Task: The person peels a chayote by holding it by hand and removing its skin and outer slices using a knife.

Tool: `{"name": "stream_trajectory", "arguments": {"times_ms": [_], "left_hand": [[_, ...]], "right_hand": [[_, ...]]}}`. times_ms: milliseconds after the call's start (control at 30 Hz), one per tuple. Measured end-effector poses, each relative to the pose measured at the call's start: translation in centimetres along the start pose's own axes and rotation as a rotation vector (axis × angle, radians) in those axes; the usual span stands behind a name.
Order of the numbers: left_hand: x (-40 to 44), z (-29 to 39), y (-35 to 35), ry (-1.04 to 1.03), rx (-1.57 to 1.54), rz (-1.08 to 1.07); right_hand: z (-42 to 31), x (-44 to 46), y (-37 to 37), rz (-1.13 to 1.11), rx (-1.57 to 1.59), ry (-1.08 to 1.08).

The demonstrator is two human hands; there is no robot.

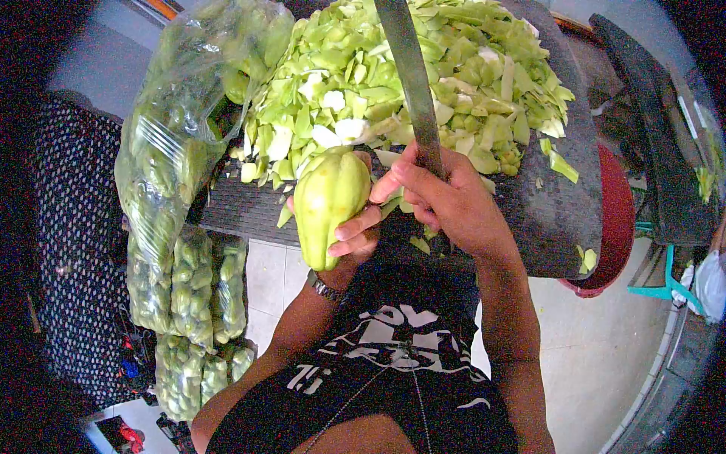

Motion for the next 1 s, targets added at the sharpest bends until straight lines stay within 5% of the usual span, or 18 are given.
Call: {"name": "stream_trajectory", "arguments": {"times_ms": [200,433,667,1000], "left_hand": [[0.2,1.1,0.7,-0.036,0.102,-0.016],[1.6,2.9,1.7,-0.111,0.362,0.235],[2.7,5.2,-0.1,-0.231,1.027,0.277],[2.6,5.7,-0.1,-0.236,0.932,0.285]], "right_hand": [[-0.5,-0.2,0.3,0.006,-0.170,-0.079],[-1.1,-1.3,5.6,0.413,-0.343,-0.002],[1.2,-2.1,9.8,0.423,-0.233,-0.031],[1.5,-2.8,9.9,0.460,-0.228,-0.031]]}}
Point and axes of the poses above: each hand's wrist, its own x-axis towards the middle knuckle, its own y-axis out of the back of the hand, z = x × y, the point moved 10 cm from there along x, towards the middle knuckle, and after that the axes turned 12 degrees about -y, right-handed, at the moved point
